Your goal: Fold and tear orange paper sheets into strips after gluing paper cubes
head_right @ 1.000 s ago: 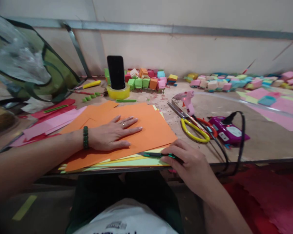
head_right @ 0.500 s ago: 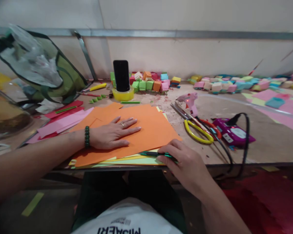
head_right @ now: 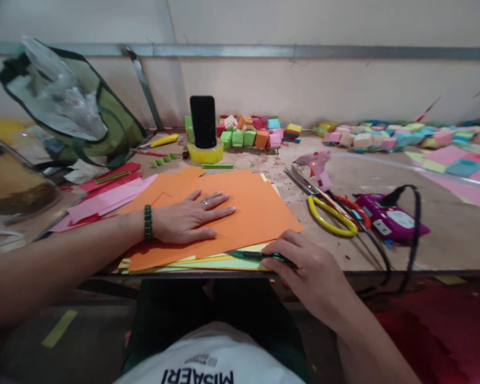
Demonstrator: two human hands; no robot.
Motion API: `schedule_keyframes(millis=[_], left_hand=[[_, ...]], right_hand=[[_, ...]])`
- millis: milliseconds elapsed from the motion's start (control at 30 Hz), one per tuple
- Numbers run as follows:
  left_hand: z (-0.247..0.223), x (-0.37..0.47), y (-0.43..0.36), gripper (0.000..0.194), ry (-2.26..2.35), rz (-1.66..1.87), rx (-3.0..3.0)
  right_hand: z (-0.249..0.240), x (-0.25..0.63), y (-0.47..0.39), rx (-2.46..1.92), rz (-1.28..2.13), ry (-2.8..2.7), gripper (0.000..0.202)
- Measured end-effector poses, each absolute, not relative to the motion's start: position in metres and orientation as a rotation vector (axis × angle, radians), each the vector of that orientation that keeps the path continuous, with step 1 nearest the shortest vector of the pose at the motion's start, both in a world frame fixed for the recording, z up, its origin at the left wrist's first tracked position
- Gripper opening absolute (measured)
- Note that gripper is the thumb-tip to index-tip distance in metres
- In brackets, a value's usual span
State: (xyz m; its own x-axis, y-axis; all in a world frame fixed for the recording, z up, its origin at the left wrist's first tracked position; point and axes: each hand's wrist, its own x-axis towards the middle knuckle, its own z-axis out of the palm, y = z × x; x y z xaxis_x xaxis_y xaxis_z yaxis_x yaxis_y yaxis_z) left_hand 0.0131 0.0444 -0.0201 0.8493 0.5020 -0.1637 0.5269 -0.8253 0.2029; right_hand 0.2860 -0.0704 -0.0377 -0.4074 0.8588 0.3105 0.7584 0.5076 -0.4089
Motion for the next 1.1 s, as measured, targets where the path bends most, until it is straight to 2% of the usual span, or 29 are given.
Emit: schedule_keyframes(millis=[900, 1100], left_hand=[[-0.02, 0.013, 0.045, 0.064, 0.778, -0.124, 2.781], [-0.02, 0.013, 0.043, 0.065, 0.784, -0.126, 2.774]], right_hand=[[-0.035, 0.257, -0.07, -1.276, 0.404, -2.272, 0.009], [-0.021, 0.256, -0.081, -1.216, 0.481, -2.226, 0.008]])
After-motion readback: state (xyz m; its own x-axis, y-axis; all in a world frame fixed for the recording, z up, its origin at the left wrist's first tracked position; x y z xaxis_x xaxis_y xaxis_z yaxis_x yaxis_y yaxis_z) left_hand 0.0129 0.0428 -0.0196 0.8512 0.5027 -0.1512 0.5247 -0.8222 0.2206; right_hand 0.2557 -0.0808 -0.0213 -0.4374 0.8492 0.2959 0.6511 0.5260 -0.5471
